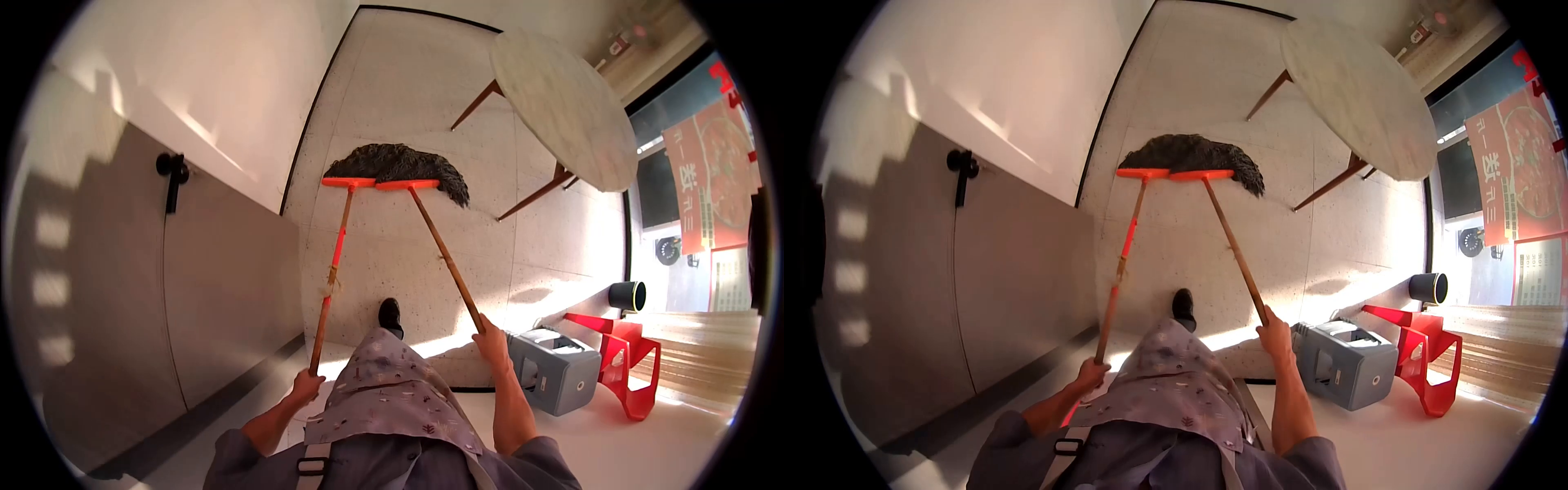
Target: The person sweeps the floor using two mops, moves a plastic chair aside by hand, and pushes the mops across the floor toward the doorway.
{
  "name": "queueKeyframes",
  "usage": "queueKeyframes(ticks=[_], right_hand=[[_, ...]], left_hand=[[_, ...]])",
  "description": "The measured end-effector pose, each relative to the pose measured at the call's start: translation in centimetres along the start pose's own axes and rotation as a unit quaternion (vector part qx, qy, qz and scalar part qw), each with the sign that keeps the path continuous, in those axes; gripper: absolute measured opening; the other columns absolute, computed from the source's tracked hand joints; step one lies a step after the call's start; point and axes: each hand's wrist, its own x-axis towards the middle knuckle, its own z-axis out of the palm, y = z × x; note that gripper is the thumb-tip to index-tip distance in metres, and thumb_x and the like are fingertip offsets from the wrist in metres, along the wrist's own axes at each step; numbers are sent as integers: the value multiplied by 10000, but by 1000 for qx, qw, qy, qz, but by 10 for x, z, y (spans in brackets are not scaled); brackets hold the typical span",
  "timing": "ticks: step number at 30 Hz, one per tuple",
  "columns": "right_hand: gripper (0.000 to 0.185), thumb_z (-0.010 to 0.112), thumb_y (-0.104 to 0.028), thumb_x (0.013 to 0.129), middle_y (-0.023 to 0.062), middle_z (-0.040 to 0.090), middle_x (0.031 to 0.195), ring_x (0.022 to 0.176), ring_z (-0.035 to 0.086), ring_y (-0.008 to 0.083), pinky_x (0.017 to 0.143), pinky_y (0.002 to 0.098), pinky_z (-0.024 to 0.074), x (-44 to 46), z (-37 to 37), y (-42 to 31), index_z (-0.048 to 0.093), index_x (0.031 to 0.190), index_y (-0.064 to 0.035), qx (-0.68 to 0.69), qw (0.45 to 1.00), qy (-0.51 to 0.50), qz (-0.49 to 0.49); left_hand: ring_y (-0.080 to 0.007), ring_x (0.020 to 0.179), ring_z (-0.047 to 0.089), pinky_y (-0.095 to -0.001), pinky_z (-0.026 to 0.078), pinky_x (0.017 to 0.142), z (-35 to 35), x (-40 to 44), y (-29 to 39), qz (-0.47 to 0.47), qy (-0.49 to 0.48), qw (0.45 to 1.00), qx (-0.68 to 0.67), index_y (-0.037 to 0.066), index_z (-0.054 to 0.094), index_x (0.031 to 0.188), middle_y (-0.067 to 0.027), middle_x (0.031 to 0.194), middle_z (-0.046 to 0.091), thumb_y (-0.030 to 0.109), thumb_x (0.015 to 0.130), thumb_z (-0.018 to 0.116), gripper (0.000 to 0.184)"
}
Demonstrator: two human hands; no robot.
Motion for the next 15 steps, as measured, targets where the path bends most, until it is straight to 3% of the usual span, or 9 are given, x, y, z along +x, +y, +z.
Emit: queueKeyframes(ticks=[1, 2, 4, 5, 7, 9, 10, 12, 15], right_hand=[[618, 660, -117, 789, 224, 674, 984, 848, 666, 379, 722, 447, 522, 28, -8, -18, 473, 1377, -85, 39, 999, -19, 15], [600, 673, -134, 782, 229, 666, 1015, 855, 662, 384, 723, 433, 522, 58, -2, -22, 491, 1350, -71, 36, 998, 15, -48], [566, 676, -136, 776, 213, 664, 999, 777, 668, 348, 656, 411, 521, 112, -1, -46, 511, 1311, -56, 87, 996, -13, 0], [522, 658, -123, 792, 158, 637, 848, 603, 615, 254, 508, 375, 478, 126, -16, -78, 508, 1279, -8, 155, 985, -54, 46], [472, 654, -120, 805, 111, 579, 780, 532, 531, 186, 444, 331, 418, 167, -16, -111, 518, 1242, -4, 255, 959, -91, 86], [263, 640, -122, 838, 36, 483, 684, 460, 409, 99, 378, 268, 325, 212, -12, -139, 530, 1049, -12, 388, 901, -131, 142], [263, 640, -122, 838, 36, 483, 684, 460, 409, 99, 378, 268, 325, 232, -14, -157, 530, 1049, -12, 389, 902, -128, 140], [164, 621, -103, 850, 41, 480, 677, 461, 403, 100, 378, 270, 315, 267, -16, -193, 503, 931, -22, 473, 837, -197, 192], [129, 603, -84, 861, 43, 480, 669, 465, 413, 108, 379, 283, 322, 325, -25, -250, 489, 879, -26, 505, 822, -180, 191]], left_hand=[[-183, 475, 537, -345, 396, 418, -3, 4, 38, 29, 37, 999, 1, -11, 565, 864, -83, 627, 540, 165, 800, 694, 227], [-191, 525, 564, -350, 420, 457, -5, 12, 74, 60, 77, 995, -2, -17, 572, 891, -95, 670, 567, 160, 784, 692, 238], [-199, 597, 584, -355, 442, 521, -10, 43, 128, 130, 138, 982, 9, -23, 578, 923, -104, 712, 587, 156, 774, 689, 258], [-208, 670, 603, -361, 465, 584, -15, 57, 151, 195, 193, 961, 25, -29, 583, 956, -113, 754, 608, 152, 763, 686, 283], [-221, 764, 610, -368, 476, 683, -30, 79, 215, 143, 158, 976, -33, -41, 593, 973, -124, 807, 627, 136, 760, 678, 290], [-209, 731, 598, -370, 471, 658, -48, 82, 288, 186, 210, 958, 63, -38, 598, 943, -124, 806, 618, 121, 757, 676, 257], [-209, 731, 598, -370, 471, 658, -57, 91, 320, 189, 209, 957, 62, -38, 598, 943, -124, 806, 618, 121, 757, 676, 257], [-210, 719, 586, -367, 465, 648, -83, 111, 374, 193, 180, 964, 33, -34, 603, 910, -126, 794, 608, 115, 753, 674, 228], [-210, 700, 570, -365, 459, 640, -115, 144, 466, 183, 178, 965, 61, -28, 601, 886, -121, 778, 596, 110, 753, 672, 204]])
